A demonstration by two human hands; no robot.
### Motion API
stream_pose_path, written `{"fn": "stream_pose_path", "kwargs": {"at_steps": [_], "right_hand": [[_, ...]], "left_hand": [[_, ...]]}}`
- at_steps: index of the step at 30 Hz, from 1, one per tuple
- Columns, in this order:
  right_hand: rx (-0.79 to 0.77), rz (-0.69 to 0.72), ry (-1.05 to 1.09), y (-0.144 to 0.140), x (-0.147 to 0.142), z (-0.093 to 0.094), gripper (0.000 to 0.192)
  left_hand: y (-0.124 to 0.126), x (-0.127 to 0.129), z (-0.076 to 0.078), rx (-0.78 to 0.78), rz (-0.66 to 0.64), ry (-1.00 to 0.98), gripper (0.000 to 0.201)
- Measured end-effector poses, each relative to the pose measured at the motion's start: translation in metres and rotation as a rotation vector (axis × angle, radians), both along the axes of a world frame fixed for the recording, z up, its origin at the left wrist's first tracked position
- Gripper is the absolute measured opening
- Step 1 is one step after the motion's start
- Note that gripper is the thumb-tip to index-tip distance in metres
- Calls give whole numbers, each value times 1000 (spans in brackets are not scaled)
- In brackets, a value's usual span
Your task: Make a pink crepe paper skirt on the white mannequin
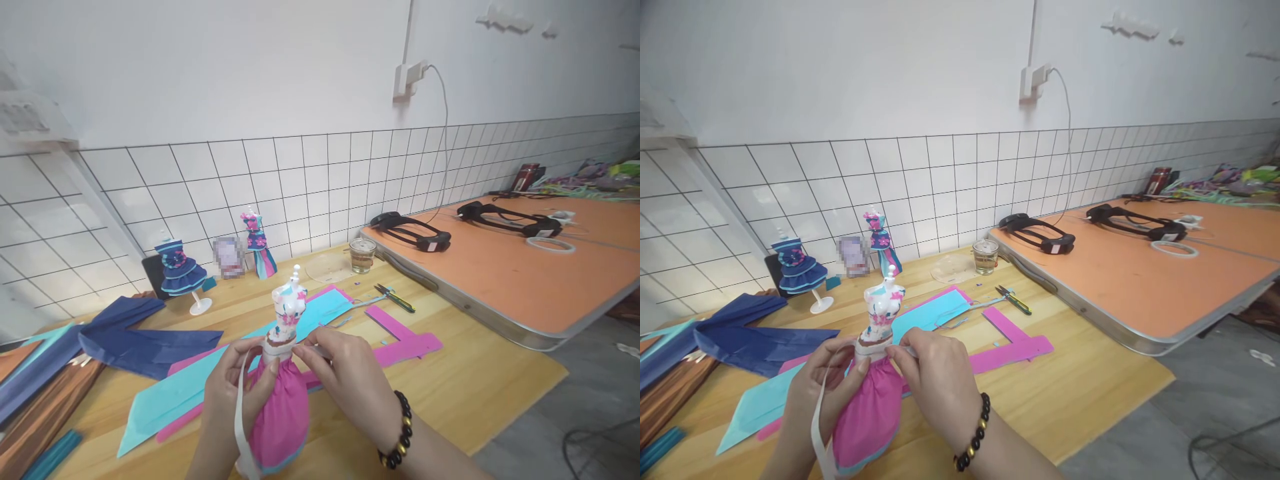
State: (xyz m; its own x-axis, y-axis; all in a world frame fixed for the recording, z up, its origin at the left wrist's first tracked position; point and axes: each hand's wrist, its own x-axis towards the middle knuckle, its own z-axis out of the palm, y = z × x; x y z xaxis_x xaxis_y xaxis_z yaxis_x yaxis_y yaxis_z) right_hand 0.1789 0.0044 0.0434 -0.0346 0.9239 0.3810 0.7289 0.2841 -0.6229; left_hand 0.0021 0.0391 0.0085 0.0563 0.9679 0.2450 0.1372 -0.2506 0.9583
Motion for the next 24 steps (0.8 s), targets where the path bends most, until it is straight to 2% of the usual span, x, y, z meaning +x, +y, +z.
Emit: {"fn": "stream_pose_path", "kwargs": {"at_steps": [6,10,17,24], "right_hand": [[-20,3,-10,1,3,3,30],[-86,28,41,2,4,4,30],[-232,179,166,10,15,7,32],[-324,310,228,17,25,10,24]], "left_hand": [[3,0,-2,18,-52,17,29],[2,1,0,-3,-66,3,30],[-4,7,9,-69,-69,-46,34],[-2,9,7,-117,-162,-174,33]]}}
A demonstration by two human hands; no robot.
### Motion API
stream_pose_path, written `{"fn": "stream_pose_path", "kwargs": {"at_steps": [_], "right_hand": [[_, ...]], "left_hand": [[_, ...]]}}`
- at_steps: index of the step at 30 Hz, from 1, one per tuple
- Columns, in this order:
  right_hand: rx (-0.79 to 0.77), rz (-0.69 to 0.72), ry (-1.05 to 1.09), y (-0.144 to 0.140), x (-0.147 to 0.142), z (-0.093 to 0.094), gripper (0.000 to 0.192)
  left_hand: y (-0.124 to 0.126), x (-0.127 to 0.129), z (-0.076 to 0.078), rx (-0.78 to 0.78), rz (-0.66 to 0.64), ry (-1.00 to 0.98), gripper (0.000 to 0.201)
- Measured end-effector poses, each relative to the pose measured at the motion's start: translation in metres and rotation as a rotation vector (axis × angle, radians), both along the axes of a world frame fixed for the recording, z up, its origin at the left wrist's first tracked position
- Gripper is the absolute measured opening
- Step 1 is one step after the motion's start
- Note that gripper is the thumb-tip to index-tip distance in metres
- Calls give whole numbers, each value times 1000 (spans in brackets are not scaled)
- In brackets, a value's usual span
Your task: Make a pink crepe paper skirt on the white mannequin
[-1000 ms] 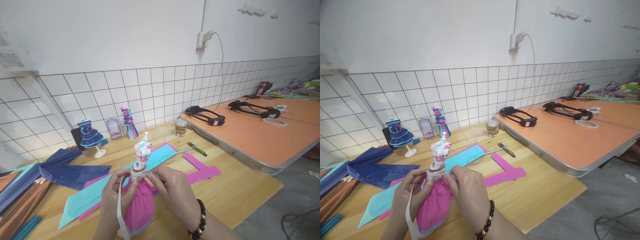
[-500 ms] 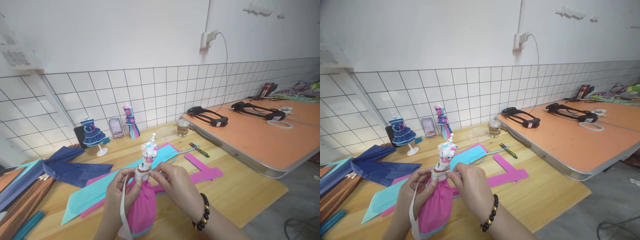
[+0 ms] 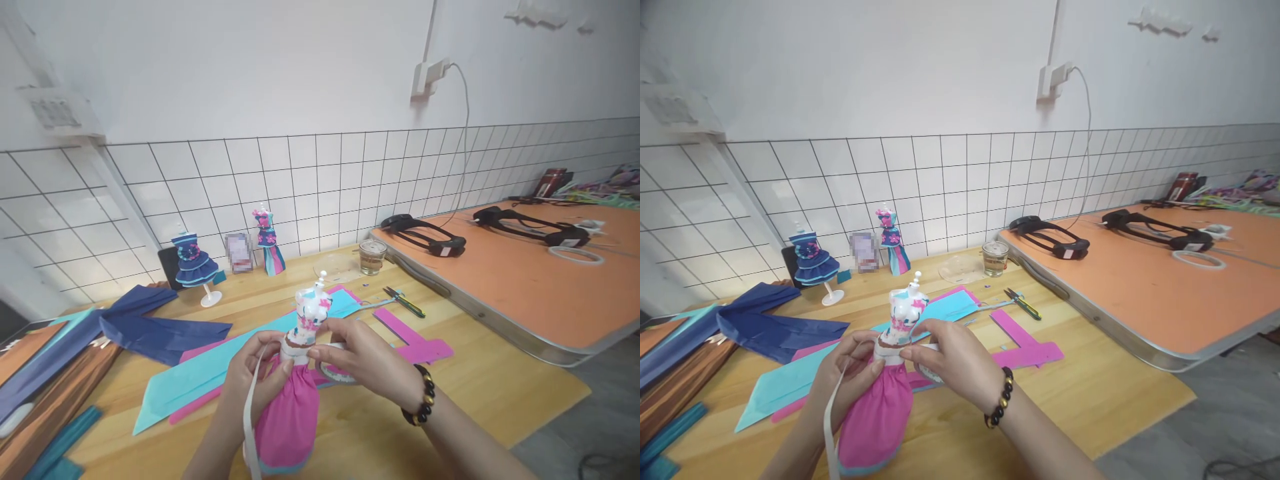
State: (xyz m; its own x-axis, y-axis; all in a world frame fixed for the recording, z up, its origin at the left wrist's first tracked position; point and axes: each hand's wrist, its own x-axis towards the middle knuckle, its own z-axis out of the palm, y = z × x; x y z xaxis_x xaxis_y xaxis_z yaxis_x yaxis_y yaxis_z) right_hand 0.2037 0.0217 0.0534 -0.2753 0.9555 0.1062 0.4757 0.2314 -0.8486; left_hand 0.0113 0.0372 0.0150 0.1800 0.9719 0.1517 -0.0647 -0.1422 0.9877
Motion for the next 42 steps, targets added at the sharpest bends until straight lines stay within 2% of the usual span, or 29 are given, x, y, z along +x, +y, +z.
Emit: {"fn": "stream_pose_path", "kwargs": {"at_steps": [4,7,10,12,15,18,20,23,26,30,32,34,36,39,40,42], "right_hand": [[-7,126,80,-1,3,2,19],[7,166,87,-1,5,0,24],[31,165,100,-2,3,-3,27],[43,158,109,-3,1,-6,31],[46,136,101,-5,-2,-8,34],[43,90,68,-6,-4,-8,33],[41,41,27,-6,-6,-8,32],[57,-46,-29,-8,-8,-8,31],[81,-115,-67,-10,-12,-10,31],[96,-110,-34,-12,-14,-14,30],[107,-96,-14,-12,-13,-16,32],[117,-100,4,-11,-11,-17,34],[125,-97,28,-10,-8,-19,35],[137,-83,56,-9,-5,-21,36],[141,-76,63,-9,-4,-21,36],[148,-56,75,-9,-4,-21,36]], "left_hand": [[-1,1,3,-71,-140,-53,39],[-3,0,7,-113,-182,-97,47],[-2,-1,9,-91,-180,10,34],[-1,-2,9,-19,-103,143,30],[1,-3,7,70,49,374,34],[1,-6,6,146,118,539,34],[2,-8,7,302,174,569,30],[0,-11,8,626,233,547,25],[-6,-10,7,830,157,498,26],[-17,0,6,918,23,482,16],[-22,4,9,1008,-92,475,12],[-23,5,16,1065,-190,478,24],[-23,0,23,997,-238,466,33],[-18,-15,27,718,-333,345,33],[-15,-19,26,646,-311,278,29],[-10,-25,22,481,-74,238,21]]}}
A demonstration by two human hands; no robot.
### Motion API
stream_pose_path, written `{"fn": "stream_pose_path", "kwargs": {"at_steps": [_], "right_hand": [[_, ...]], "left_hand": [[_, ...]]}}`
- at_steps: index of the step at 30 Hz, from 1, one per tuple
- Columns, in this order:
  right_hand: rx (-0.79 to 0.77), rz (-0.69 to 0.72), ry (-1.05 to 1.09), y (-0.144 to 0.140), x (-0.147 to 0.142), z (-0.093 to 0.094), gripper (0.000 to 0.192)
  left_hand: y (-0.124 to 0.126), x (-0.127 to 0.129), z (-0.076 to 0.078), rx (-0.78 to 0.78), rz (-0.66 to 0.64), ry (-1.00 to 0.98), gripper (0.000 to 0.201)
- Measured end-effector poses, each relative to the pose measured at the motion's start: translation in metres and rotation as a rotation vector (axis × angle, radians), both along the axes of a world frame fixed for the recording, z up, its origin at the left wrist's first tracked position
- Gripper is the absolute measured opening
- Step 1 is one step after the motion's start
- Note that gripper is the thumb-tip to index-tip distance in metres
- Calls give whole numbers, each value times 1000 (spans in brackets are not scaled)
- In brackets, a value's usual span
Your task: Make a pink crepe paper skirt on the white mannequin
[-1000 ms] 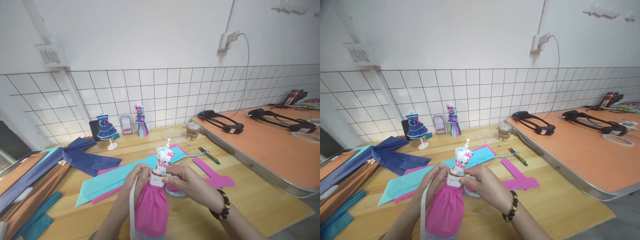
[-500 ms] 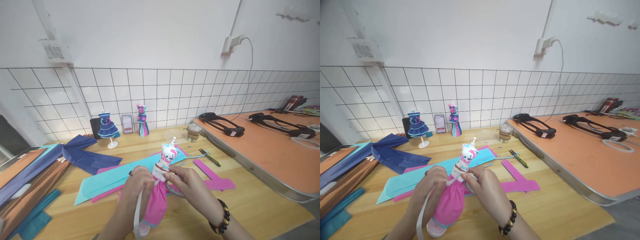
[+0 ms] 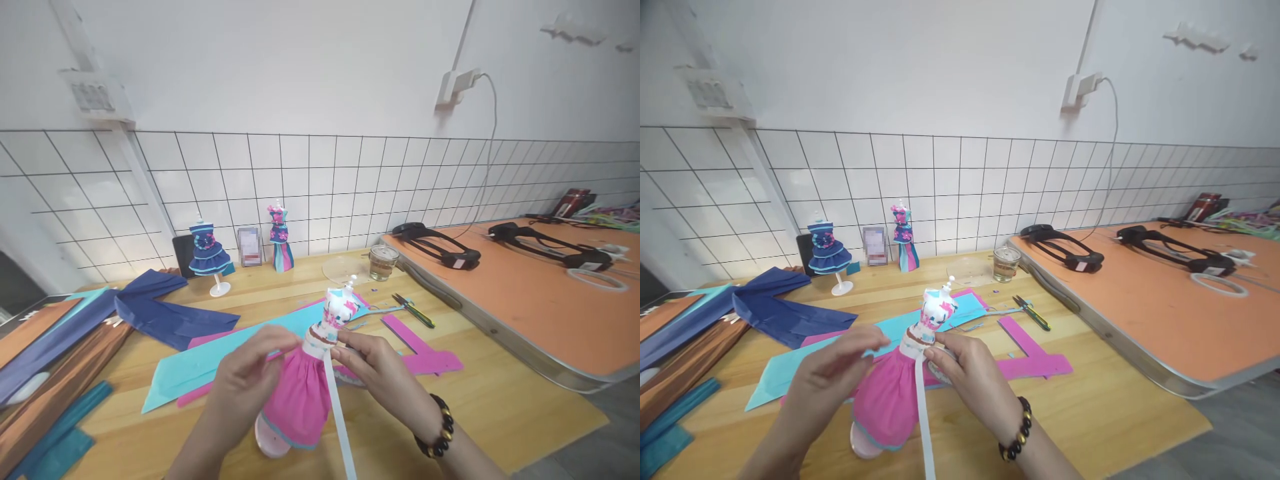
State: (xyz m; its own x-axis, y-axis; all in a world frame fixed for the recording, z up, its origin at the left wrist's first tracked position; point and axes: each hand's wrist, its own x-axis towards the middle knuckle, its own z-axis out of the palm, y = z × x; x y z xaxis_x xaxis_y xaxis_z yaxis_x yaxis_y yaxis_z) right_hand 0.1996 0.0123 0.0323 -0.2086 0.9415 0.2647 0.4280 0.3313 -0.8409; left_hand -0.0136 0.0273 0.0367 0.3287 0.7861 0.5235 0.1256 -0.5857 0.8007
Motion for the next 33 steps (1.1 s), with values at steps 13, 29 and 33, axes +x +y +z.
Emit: {"fn": "stream_pose_path", "kwargs": {"at_steps": [13,29,33], "right_hand": [[112,71,-217,-6,-9,1,36],[37,-81,-30,-24,-2,-27,21],[-101,-103,184,-33,-2,-41,36]], "left_hand": [[-1,13,-5,-118,204,406,53],[11,32,9,202,81,512,32],[16,40,22,310,11,628,32]]}}
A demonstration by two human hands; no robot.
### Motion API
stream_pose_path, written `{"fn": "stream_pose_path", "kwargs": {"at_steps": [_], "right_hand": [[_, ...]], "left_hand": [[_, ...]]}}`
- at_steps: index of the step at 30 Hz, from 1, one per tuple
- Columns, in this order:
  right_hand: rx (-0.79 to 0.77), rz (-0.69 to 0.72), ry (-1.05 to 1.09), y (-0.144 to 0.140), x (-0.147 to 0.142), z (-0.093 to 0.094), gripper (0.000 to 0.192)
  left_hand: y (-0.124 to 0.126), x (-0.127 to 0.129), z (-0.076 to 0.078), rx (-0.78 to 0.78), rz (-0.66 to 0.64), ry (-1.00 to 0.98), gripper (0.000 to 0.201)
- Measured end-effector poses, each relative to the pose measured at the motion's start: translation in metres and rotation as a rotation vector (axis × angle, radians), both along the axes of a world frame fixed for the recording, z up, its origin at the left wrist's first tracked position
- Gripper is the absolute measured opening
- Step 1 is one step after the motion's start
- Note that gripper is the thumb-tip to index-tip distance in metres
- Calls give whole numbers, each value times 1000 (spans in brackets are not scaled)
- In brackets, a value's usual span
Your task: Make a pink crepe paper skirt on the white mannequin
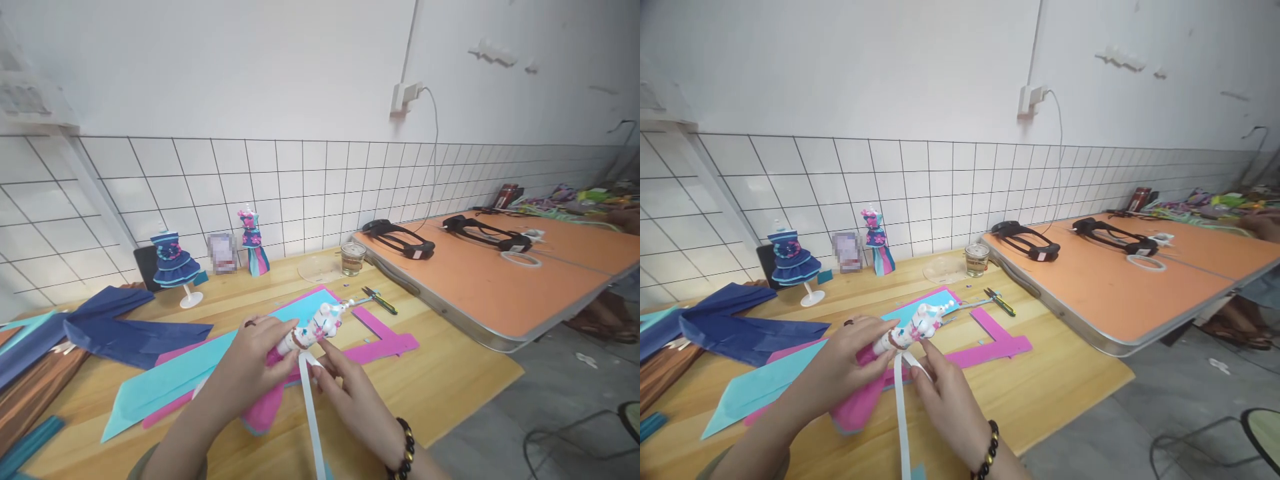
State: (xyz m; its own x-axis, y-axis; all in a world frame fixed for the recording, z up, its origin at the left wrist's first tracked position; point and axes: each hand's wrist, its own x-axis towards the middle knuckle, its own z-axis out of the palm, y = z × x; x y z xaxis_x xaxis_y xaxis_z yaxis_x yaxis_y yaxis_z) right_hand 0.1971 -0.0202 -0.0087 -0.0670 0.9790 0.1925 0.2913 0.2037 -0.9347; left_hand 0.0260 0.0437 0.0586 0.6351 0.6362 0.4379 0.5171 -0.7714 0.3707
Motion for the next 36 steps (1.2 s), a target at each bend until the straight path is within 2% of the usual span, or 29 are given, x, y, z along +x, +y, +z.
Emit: {"fn": "stream_pose_path", "kwargs": {"at_steps": [5,7,10,13,18,25,36], "right_hand": [[-97,-10,273,-3,-3,-8,49],[-99,-43,311,-4,-2,-7,46],[-61,-114,298,-7,-3,-3,30],[-41,-149,233,-9,-7,-1,33],[-25,-115,140,-6,-17,-4,32],[-74,-35,250,-7,-19,-4,32],[-113,-16,220,-12,-12,-11,34]], "left_hand": [[7,9,14,-38,-75,145,33],[10,10,16,-76,-81,157,31],[11,10,18,-110,-91,162,29],[11,9,19,-129,-110,165,26],[14,5,17,-115,-92,159,23],[18,-2,17,-105,-79,103,21],[19,-4,20,-97,-95,93,17]]}}
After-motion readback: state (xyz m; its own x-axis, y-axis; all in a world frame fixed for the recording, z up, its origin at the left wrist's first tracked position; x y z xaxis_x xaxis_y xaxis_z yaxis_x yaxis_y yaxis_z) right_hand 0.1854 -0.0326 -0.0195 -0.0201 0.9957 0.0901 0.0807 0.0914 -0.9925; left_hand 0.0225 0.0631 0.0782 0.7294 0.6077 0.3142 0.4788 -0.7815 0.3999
